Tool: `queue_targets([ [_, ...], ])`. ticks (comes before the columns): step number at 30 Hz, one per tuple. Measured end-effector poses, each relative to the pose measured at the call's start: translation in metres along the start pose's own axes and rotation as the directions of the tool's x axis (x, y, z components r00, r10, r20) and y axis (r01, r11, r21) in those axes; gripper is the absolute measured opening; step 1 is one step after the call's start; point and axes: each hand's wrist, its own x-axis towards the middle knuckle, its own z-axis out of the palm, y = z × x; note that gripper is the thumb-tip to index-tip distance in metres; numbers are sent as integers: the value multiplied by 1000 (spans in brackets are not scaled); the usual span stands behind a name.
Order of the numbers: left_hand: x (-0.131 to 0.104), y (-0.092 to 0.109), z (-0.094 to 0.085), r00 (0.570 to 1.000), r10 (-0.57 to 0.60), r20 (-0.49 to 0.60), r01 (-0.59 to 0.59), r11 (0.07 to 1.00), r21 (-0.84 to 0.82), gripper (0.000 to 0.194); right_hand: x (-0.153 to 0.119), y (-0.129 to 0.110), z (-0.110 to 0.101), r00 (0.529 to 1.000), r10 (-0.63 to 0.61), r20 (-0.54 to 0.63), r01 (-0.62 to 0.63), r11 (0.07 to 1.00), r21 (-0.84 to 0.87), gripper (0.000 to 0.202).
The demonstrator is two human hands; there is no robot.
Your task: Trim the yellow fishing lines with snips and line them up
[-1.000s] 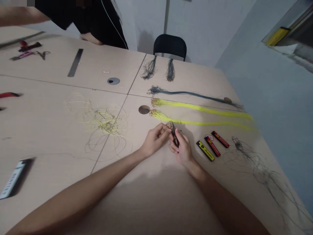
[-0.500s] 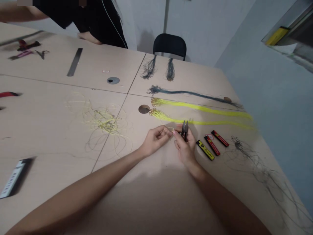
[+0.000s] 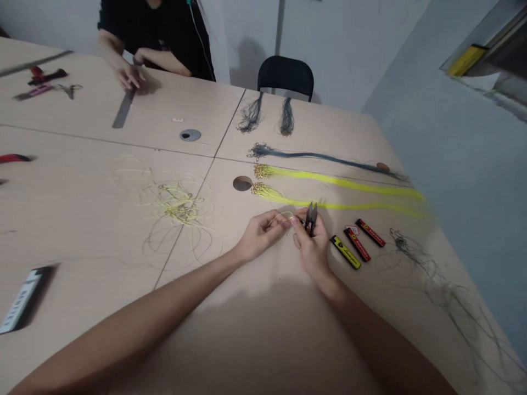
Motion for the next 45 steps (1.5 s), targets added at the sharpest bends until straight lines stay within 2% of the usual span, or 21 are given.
queue_targets([
  [6,1,-7,0,996,-82,-18,76,972,-222,38,-1,-1,2,1000,17,5,-17,1000,-1,30],
  [10,2,-10,-1,995,-95,-8,89,960,-267,32,-2,-4,4,999,45,13,-45,999,30,30],
  [13,2,-9,-2,992,-119,-30,108,965,-239,32,-3,-7,4,999,30,-18,-30,999,21,27],
  [16,1,-6,-1,994,-86,-67,71,976,-204,33,-5,-9,4,999,-2,-42,1,1000,-15,25],
  [21,2,-7,1,996,-65,-59,53,980,-192,38,-9,-15,5,999,24,31,-22,997,-69,27],
  [24,2,-8,0,997,-65,-45,55,982,-183,41,-9,-17,6,999,17,34,-14,997,-78,27],
  [32,1,-1,0,998,-8,-61,8,1000,3,42,-7,-13,5,999,19,26,-17,999,-51,27],
  [42,3,-2,-1,999,42,-26,-41,999,22,40,-6,-10,3,999,19,34,-17,999,-45,29],
  [45,2,-2,-1,998,56,-38,-55,998,26,42,-5,-10,4,997,65,27,-65,998,9,33],
])
